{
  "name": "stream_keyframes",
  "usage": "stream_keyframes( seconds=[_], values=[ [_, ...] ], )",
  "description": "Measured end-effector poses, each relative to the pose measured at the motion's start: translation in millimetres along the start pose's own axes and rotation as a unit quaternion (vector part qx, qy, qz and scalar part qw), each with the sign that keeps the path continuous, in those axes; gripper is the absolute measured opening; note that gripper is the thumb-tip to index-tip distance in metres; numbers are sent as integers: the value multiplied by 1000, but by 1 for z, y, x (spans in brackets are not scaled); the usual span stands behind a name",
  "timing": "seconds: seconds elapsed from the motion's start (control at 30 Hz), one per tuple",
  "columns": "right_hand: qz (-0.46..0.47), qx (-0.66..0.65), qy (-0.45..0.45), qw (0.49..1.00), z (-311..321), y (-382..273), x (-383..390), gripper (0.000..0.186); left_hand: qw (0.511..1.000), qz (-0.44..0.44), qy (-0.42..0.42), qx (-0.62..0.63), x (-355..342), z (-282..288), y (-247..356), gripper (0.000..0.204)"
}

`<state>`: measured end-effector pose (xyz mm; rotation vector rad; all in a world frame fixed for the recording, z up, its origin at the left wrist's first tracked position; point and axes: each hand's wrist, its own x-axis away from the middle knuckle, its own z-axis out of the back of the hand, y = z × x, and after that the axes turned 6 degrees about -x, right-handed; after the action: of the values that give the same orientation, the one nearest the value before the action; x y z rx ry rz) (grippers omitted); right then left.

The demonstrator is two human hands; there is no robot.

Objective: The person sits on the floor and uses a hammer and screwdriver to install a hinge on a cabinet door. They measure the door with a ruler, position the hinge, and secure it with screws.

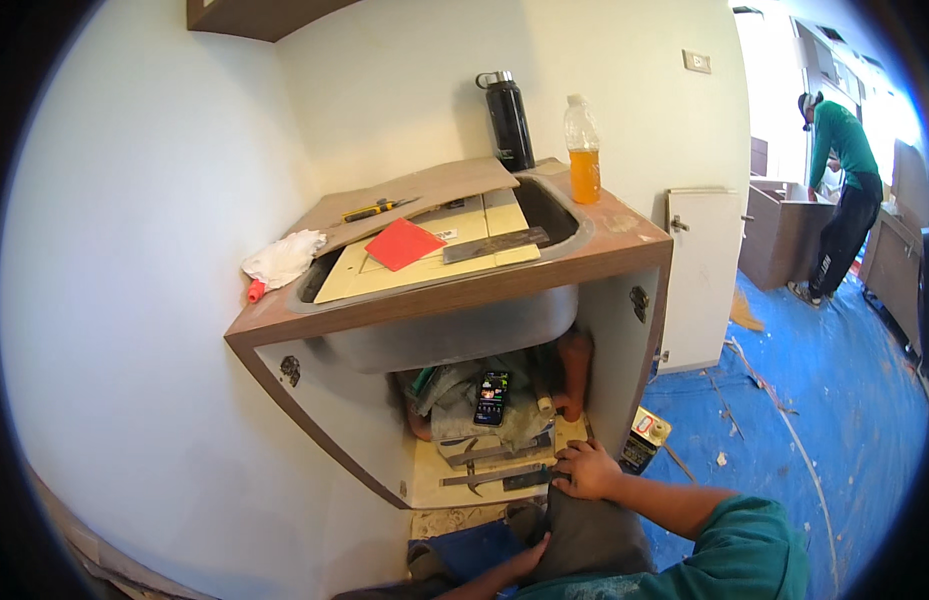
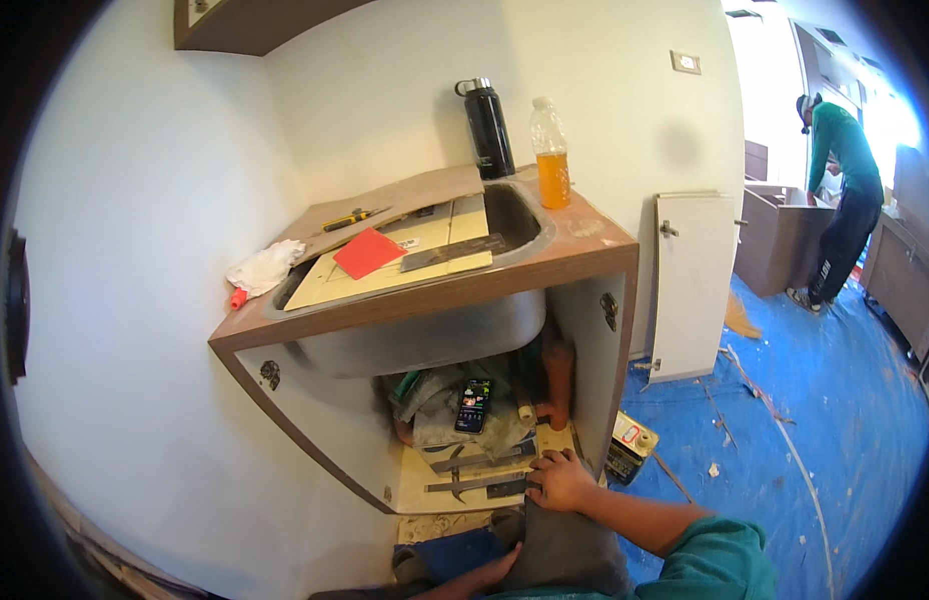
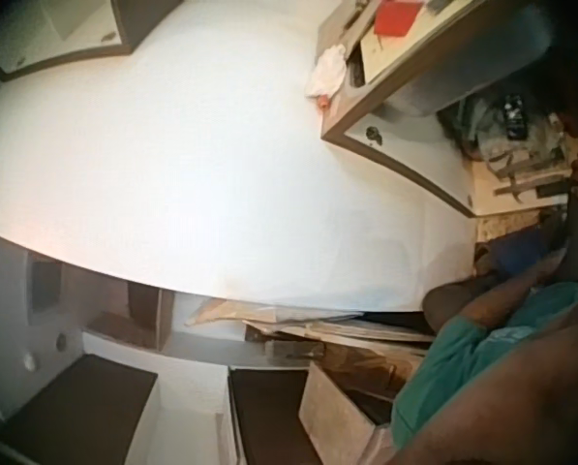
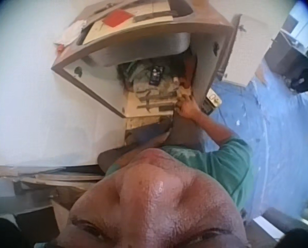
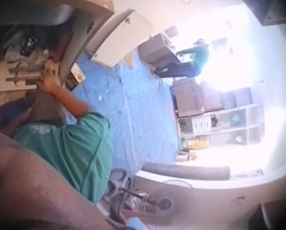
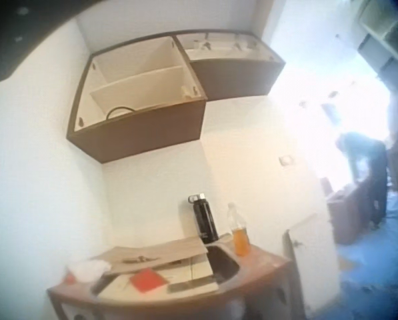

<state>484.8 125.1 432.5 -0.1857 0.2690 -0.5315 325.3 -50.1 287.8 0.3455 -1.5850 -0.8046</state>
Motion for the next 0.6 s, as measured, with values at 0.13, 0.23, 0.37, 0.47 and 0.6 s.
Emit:
stream_keyframes(
  seconds=[0.13, 0.23, 0.37, 0.47, 0.6],
  values=[
    [-2, -5, -5, 1000, 1, -2, -3, 37, 978, -200, -18, -50, 67, 31, 59, 68],
    [-7, -15, -6, 1000, 5, -6, -5, 36, 938, -339, 53, -47, 145, 48, 128, 44],
    [-18, -11, 0, 1000, 4, 3, 2, 35, 813, -538, 216, -51, 254, 29, 231, 18],
    [-26, -25, 7, 999, 11, 10, 10, 34, 655, -658, 267, -260, 329, 12, 295, 21],
    [28, -55, 31, 998, -11, -8, -7, 33, 526, -684, 323, -389, 403, -35, 347, 24]
  ],
)
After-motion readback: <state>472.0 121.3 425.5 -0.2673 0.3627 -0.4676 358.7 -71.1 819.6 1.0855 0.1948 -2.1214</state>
